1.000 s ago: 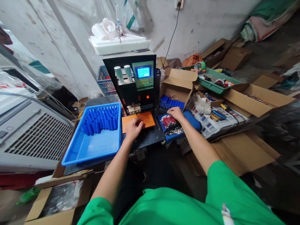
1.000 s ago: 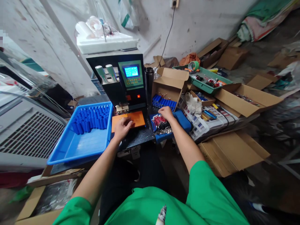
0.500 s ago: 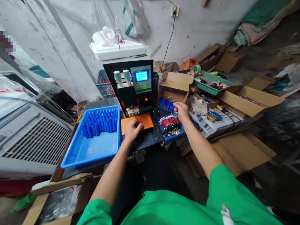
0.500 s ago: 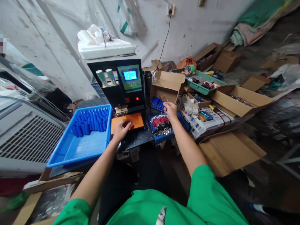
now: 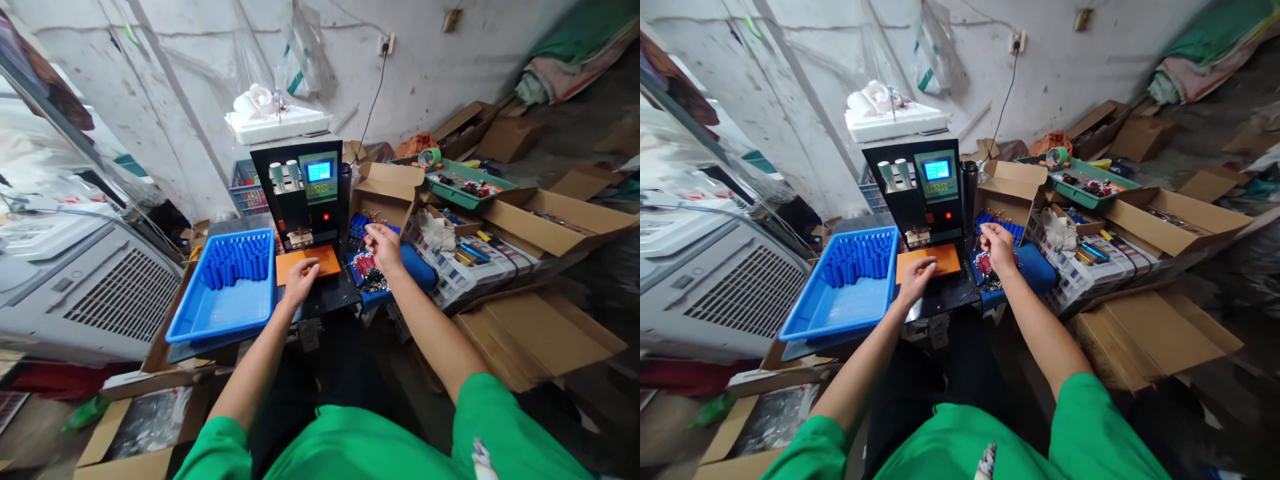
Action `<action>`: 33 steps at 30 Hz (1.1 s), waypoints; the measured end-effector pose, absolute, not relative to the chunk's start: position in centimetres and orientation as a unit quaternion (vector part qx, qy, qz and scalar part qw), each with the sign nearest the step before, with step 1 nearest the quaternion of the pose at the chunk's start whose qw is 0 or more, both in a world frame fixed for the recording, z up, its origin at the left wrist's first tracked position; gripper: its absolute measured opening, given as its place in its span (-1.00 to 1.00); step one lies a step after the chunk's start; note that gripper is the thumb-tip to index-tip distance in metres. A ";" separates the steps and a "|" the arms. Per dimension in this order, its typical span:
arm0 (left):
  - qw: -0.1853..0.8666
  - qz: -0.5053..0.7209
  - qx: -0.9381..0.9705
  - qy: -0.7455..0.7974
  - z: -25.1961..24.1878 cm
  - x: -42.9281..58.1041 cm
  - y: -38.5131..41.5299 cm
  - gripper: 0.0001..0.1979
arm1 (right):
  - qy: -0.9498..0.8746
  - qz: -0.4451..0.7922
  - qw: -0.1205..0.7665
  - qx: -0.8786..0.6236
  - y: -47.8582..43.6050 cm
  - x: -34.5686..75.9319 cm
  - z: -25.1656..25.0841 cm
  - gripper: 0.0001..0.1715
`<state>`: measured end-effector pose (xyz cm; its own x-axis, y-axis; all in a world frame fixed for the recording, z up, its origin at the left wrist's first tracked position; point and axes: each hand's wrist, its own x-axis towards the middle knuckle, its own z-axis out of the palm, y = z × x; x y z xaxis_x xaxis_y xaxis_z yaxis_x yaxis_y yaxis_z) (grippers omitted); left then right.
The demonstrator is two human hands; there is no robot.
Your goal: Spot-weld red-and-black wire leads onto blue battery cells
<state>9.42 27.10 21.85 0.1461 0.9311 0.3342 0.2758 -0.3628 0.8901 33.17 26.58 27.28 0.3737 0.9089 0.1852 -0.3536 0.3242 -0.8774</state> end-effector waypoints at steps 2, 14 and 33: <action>0.344 0.483 0.678 0.435 22.4 10.4 25.2 -0.62 | -0.361 0.462 0.718 -0.376 25.7 31.3 27.1 -0.61; 0.487 0.538 0.561 0.398 21.9 11.4 22.0 -0.62 | -0.350 0.541 0.682 -0.346 23.3 24.8 25.5 -0.61; 0.478 0.504 0.574 0.433 20.9 7.1 19.9 -0.68 | -0.573 0.472 0.538 -0.398 21.5 22.0 22.0 -0.64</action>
